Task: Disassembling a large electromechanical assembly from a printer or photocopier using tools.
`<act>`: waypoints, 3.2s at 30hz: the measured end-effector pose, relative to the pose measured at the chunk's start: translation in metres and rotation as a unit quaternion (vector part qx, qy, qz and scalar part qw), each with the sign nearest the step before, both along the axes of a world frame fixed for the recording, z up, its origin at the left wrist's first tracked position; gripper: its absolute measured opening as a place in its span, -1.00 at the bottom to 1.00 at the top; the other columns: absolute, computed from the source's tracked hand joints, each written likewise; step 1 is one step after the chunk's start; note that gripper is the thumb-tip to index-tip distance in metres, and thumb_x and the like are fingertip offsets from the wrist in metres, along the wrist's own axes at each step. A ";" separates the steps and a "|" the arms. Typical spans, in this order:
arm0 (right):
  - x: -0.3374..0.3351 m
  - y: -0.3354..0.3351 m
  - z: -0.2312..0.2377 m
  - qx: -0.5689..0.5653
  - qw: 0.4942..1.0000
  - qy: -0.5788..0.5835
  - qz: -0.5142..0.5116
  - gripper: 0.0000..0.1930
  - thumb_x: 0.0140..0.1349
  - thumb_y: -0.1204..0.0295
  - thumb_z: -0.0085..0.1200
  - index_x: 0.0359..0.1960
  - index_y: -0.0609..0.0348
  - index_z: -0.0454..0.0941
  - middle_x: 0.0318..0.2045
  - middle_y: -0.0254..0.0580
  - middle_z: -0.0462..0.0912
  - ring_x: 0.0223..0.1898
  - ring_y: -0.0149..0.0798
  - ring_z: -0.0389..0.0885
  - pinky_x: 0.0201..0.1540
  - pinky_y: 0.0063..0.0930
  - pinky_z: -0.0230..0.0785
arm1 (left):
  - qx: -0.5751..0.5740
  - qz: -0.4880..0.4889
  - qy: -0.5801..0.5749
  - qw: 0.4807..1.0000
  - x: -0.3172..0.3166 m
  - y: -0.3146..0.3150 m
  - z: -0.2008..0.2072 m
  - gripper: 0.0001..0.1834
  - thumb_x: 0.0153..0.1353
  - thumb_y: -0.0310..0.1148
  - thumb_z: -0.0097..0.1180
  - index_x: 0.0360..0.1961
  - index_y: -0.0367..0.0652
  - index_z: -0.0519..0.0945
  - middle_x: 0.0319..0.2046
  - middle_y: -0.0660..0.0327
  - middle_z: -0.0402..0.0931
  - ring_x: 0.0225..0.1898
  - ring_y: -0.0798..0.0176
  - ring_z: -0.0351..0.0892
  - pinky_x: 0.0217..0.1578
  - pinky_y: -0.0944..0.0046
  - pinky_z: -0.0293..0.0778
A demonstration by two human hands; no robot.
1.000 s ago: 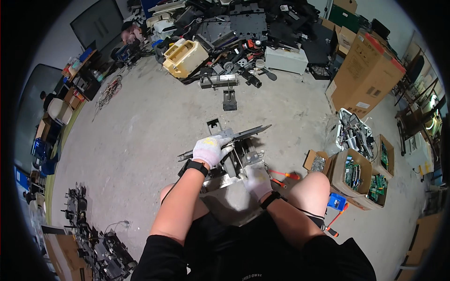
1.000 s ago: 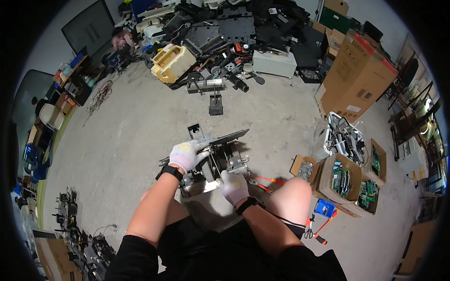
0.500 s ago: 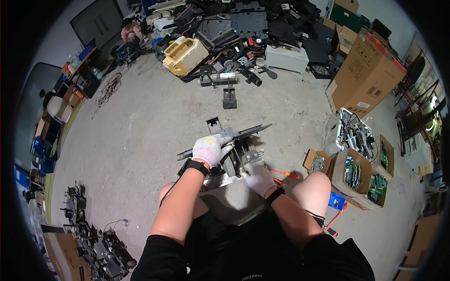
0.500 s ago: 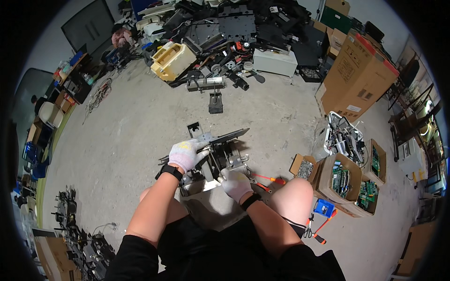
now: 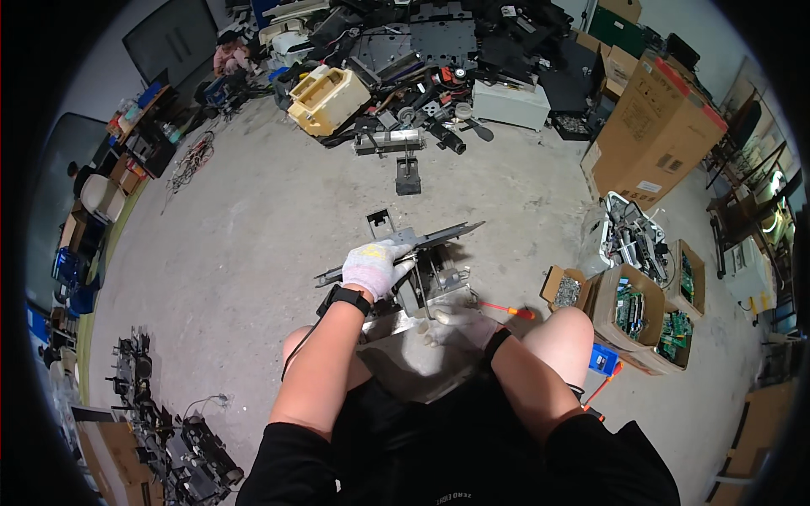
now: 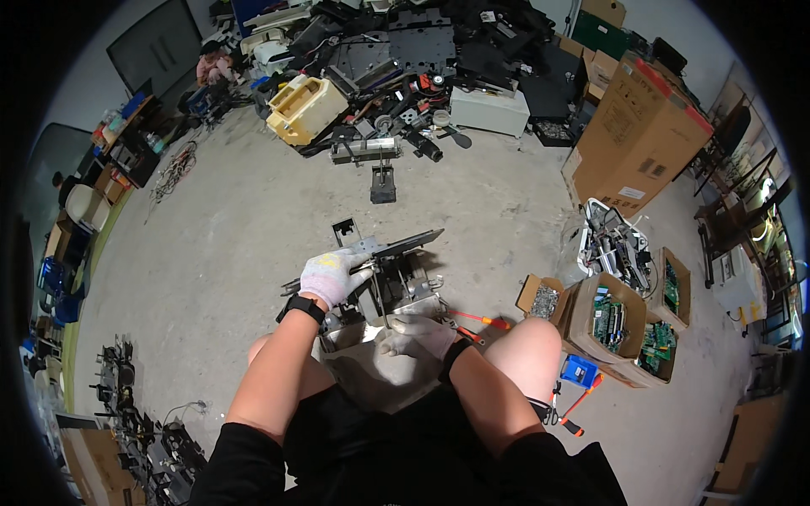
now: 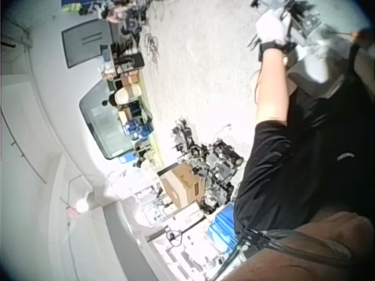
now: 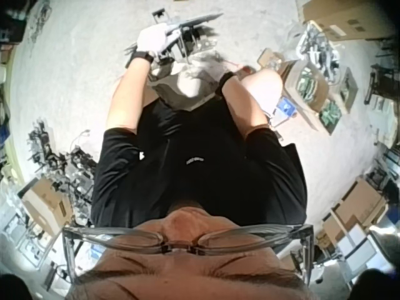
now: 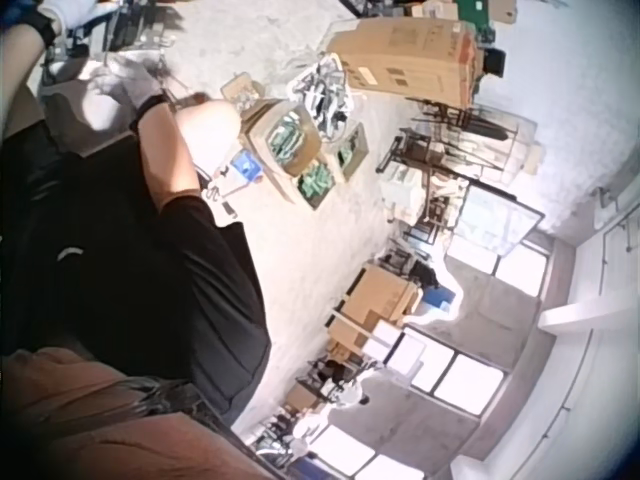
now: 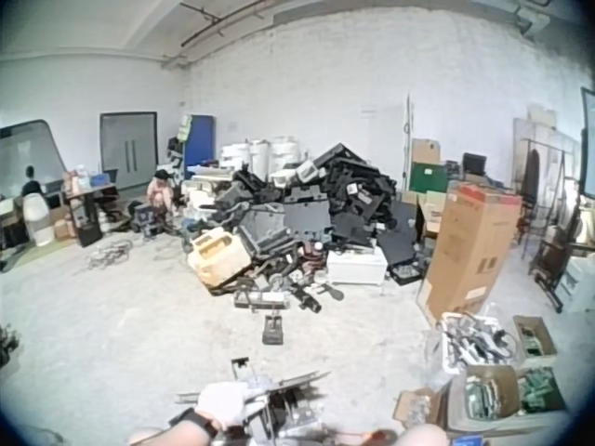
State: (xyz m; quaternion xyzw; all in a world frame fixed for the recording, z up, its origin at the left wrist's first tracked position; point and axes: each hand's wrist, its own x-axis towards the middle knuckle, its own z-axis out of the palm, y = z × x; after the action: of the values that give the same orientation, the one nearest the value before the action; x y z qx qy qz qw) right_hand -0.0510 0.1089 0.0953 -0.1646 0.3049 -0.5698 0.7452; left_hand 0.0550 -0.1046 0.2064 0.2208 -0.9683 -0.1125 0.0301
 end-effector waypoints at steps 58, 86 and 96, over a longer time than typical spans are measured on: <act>-0.012 -0.014 -0.013 0.020 0.929 0.361 -0.081 -0.70 0.39 0.23 0.19 -0.11 0.25 0.67 -0.23 -0.28 0.66 -0.22 -0.47 0.52 -0.13 -0.50 0.40 | -0.019 -0.019 0.005 1.000 0.009 0.009 -0.008 -0.57 0.27 0.02 0.17 0.12 0.20 0.68 -0.07 0.19 0.65 -0.01 0.00 0.64 -0.05 0.01 0.58; -0.014 -0.022 0.005 -0.002 0.985 0.153 -0.083 -0.76 0.44 0.38 0.09 0.01 0.29 0.55 -0.13 -0.13 0.70 -0.06 -0.21 0.73 -0.03 -0.39 0.58 | -0.005 -0.013 -0.004 1.000 0.008 0.011 -0.006 -0.57 0.27 0.02 0.16 0.09 0.12 0.69 0.00 0.14 0.65 0.00 -0.04 0.63 -0.02 0.01 0.58; -0.007 -0.021 0.016 0.015 0.954 0.263 -0.145 -0.83 0.40 0.41 0.11 -0.13 0.25 0.59 -0.33 -0.30 0.61 -0.32 -0.38 0.60 -0.25 -0.50 0.51 | -0.001 -0.015 -0.014 1.000 0.008 0.009 -0.006 -0.54 0.23 0.02 0.19 0.10 0.12 0.68 -0.01 0.13 0.64 0.03 -0.04 0.62 -0.01 0.01 0.58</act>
State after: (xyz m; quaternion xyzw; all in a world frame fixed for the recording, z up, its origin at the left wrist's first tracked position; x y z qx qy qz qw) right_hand -0.0580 0.0875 0.1113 -0.2511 0.5190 -0.6038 0.5504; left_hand 0.0629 -0.0953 0.2003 0.2079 -0.9720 -0.1089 0.0149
